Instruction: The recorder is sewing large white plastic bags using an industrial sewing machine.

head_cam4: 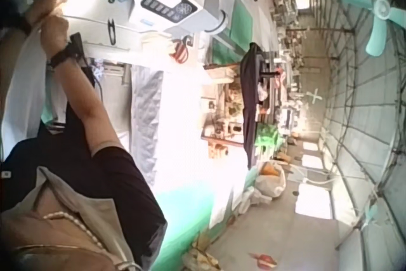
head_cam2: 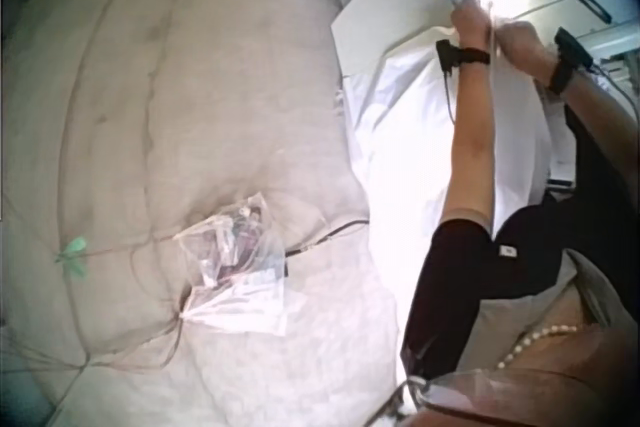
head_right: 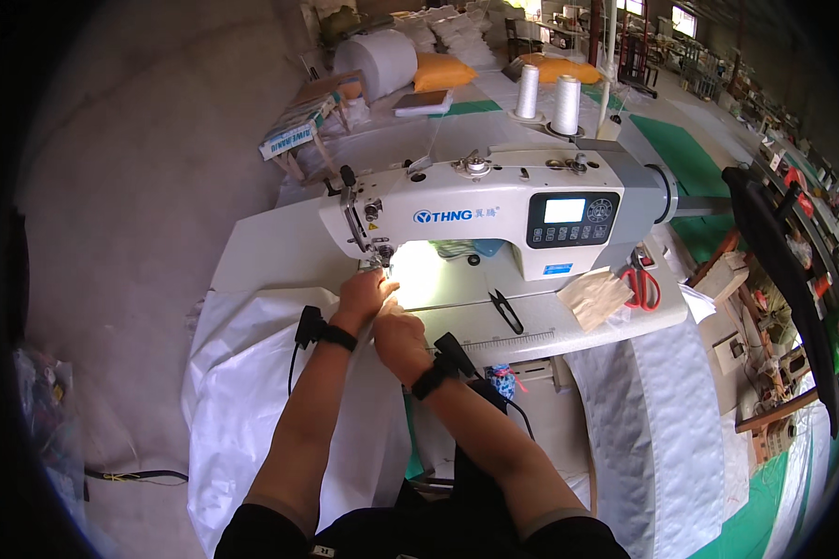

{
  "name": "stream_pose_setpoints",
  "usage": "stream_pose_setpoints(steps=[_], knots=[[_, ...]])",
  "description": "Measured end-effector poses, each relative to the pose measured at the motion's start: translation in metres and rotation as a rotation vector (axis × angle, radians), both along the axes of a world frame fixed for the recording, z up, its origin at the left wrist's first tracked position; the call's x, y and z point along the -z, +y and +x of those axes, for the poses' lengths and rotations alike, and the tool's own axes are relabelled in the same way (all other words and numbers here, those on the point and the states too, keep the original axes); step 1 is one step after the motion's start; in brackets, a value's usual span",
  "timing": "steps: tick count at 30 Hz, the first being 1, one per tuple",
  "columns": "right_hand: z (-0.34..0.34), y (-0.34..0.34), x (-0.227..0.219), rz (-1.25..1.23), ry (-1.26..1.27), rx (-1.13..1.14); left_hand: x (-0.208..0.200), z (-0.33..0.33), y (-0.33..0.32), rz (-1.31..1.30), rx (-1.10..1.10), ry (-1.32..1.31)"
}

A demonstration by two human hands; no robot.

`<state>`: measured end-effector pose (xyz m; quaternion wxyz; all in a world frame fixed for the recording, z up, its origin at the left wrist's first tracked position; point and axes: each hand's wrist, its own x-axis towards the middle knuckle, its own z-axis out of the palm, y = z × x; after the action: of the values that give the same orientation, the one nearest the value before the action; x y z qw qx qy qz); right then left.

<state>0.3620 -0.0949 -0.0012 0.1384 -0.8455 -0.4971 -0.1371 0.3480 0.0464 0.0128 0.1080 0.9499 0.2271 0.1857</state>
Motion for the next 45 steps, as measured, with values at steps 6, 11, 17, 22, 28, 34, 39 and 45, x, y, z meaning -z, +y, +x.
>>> stream_pose_setpoints(steps=[6, 11, 17, 22, 28, 34, 39, 45], knots=[[0.000, 0.003, -0.002, -0.034, -0.045, 0.029, 0.000, -0.034, -0.014, 0.256, 0.139, -0.295], [0.001, 0.008, 0.002, 0.014, 0.011, 0.035, 0.021, -0.041, -0.018, 0.192, 0.263, -0.224], [0.003, 0.022, -0.005, 0.070, 0.267, -0.054, 0.018, -0.034, 0.006, 0.211, 0.299, -0.202], [0.002, 0.026, -0.016, 0.030, 0.340, -0.044, 0.019, -0.034, 0.014, 0.022, 0.290, -0.238], [0.001, 0.025, -0.020, -0.031, 0.343, -0.059, 0.021, -0.034, 0.017, 0.077, 0.261, -0.203], [0.004, 0.025, -0.021, -0.015, 0.327, -0.062, 0.017, -0.038, 0.014, 0.019, 0.231, -0.251], [-0.001, 0.020, -0.022, -0.070, 0.304, -0.078, 0.007, -0.045, 0.017, 0.140, 0.343, -0.260], [-0.025, 0.001, -0.016, -0.111, 0.153, -0.006, -0.023, -0.033, 0.012, 0.155, 0.302, 0.082]])
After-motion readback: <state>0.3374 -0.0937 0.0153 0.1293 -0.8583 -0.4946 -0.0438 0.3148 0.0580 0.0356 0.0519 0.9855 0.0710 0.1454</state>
